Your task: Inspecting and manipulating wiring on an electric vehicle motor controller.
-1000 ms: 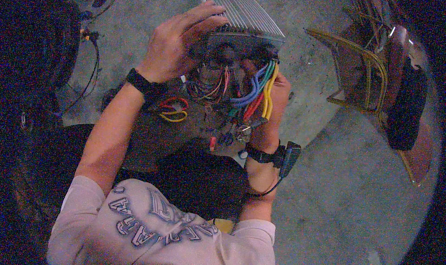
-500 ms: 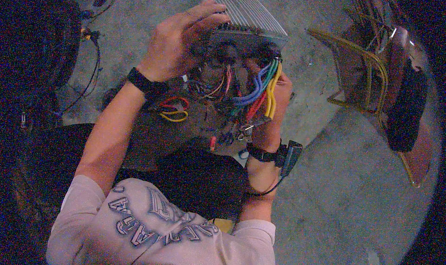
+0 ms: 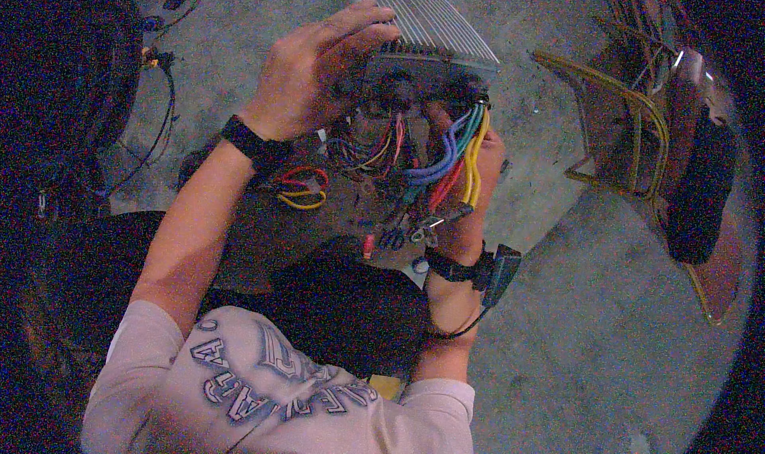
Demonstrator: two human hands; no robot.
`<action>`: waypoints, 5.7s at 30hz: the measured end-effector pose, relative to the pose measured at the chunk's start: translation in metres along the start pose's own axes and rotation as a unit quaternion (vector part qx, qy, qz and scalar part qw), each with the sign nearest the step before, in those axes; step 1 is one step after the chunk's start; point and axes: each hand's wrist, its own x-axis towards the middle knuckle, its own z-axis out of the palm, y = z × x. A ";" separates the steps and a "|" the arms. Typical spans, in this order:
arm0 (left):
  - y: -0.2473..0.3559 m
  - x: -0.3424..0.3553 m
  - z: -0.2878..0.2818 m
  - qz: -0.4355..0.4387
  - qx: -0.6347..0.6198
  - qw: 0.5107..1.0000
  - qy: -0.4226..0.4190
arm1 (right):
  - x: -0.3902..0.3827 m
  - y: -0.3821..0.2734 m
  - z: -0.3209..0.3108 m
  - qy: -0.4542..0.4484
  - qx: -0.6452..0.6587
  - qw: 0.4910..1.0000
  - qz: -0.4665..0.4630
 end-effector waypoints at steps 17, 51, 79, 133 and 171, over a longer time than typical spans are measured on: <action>-0.007 -0.014 0.000 -0.009 0.002 1.000 0.003 | 0.008 0.016 0.019 0.004 -0.026 1.000 -0.014; -0.003 -0.004 0.007 -0.015 -0.011 1.000 0.009 | -0.016 0.072 -0.008 0.067 0.026 0.976 -0.205; -0.043 -0.014 -0.004 -0.075 -0.009 0.997 0.000 | 0.002 0.264 -0.024 0.015 -0.461 0.876 -0.143; -0.019 -0.012 -0.014 -0.078 -0.058 0.987 0.130 | -0.115 -0.079 -0.016 0.191 -0.073 0.940 -0.272; -0.030 -0.013 -0.021 -0.088 -0.060 0.986 0.126 | -0.115 -0.085 0.005 0.184 -0.094 0.945 -0.253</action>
